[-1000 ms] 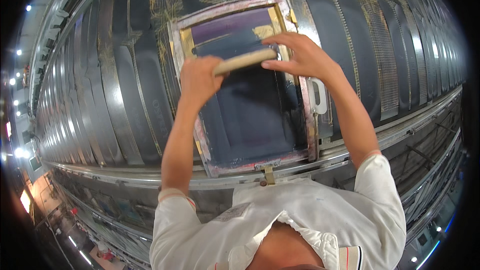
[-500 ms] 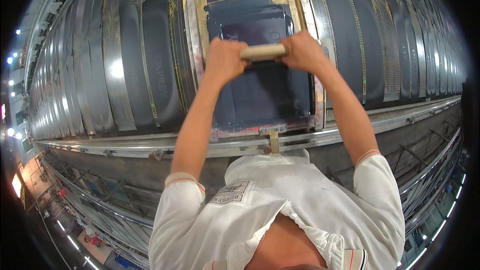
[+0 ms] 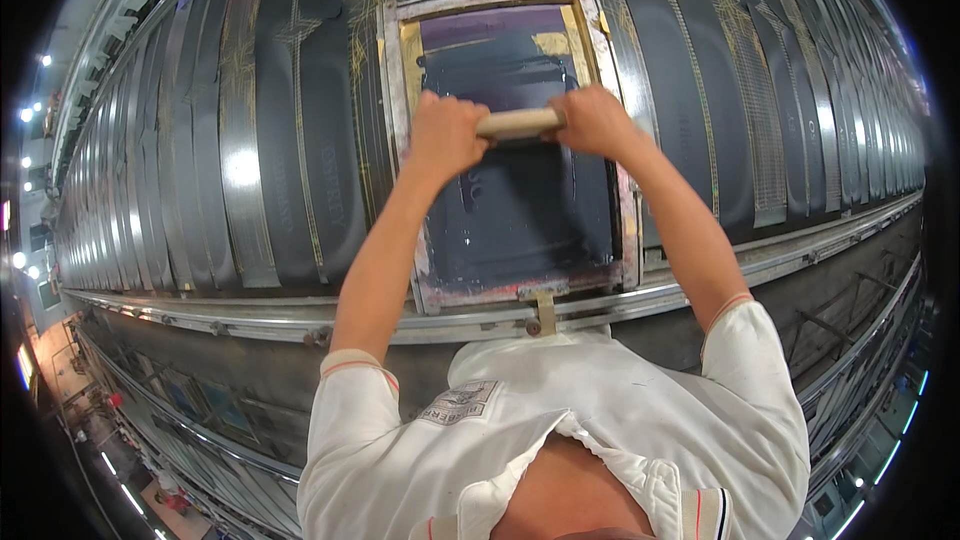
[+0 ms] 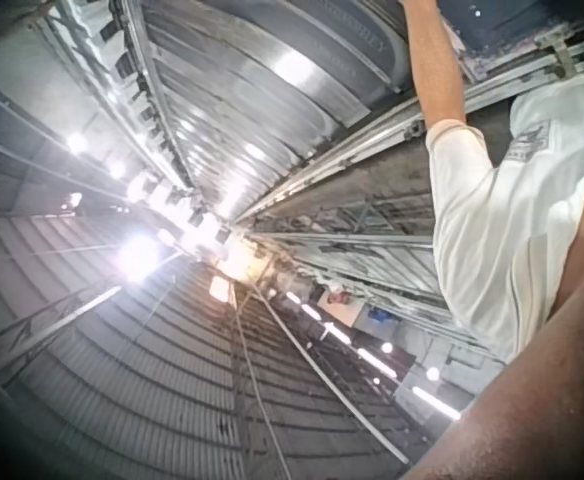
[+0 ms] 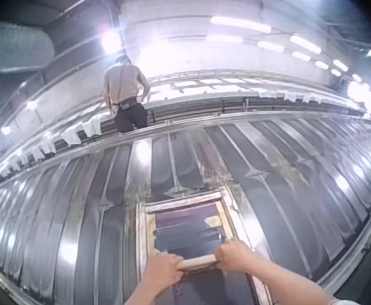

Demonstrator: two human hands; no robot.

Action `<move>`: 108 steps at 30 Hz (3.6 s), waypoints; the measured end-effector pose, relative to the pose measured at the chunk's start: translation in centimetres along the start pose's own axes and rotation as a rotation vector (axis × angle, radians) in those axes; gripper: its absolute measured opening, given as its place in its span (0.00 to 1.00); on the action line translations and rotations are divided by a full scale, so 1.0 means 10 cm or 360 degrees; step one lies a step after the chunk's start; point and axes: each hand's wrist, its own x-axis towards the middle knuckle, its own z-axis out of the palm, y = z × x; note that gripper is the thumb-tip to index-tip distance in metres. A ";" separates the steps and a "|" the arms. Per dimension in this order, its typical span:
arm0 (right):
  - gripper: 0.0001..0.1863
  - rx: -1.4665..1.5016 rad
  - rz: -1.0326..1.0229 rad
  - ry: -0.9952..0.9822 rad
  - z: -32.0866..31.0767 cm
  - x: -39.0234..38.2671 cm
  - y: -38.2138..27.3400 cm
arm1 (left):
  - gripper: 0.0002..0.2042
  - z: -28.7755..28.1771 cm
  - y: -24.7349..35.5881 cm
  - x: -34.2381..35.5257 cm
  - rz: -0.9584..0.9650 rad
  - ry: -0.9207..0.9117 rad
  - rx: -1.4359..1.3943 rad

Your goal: The person uses a squeegee to spread dark ink across a screen printing frame mounted over a conveyor belt. They repeatedly pull the squeegee across the screen to ensure even coverage of the ink on the fabric below.

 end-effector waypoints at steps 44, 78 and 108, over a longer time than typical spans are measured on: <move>0.17 0.0947 0.1203 0.0970 0.26 -0.86 0.72 | 0.15 0.36 0.87 -1.69 -0.0121 0.0280 -0.0173; 0.18 0.0509 0.1216 0.0440 1.15 0.95 -2.38 | 0.24 -0.34 -2.42 -2.98 0.0002 0.0530 0.0069; 0.12 0.0197 -0.0154 0.0068 1.32 0.51 -3.77 | 0.12 -0.45 -2.19 -3.38 -0.0131 0.0125 -0.0381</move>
